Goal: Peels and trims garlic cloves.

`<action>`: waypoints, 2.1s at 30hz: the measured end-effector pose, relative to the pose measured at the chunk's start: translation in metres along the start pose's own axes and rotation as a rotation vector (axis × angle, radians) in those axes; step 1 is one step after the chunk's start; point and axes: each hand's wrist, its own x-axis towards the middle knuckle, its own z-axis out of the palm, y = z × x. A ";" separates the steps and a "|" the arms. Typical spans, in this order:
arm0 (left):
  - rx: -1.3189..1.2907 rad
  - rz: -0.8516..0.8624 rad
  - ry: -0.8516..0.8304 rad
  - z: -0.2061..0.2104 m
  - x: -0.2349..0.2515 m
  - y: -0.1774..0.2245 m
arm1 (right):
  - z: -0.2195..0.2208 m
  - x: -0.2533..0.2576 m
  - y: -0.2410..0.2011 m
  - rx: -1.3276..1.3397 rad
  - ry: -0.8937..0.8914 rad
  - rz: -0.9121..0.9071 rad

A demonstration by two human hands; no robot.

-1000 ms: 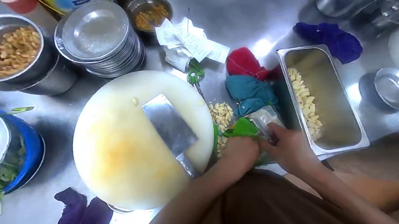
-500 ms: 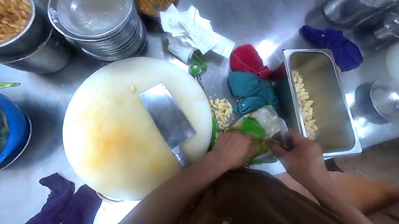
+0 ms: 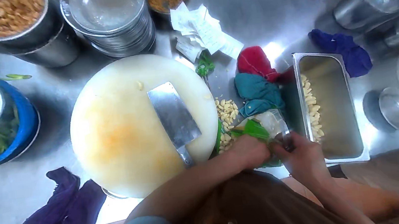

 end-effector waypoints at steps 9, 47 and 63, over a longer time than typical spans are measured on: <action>-0.377 -0.196 0.544 -0.009 -0.113 0.019 | -0.045 -0.021 -0.005 0.351 -0.117 -0.106; -1.363 -0.531 0.802 -0.048 -0.122 0.007 | -0.016 0.059 -0.043 0.110 -0.414 -0.274; -1.929 -0.485 0.941 -0.038 -0.099 0.038 | -0.019 0.044 -0.035 0.650 -0.236 -0.341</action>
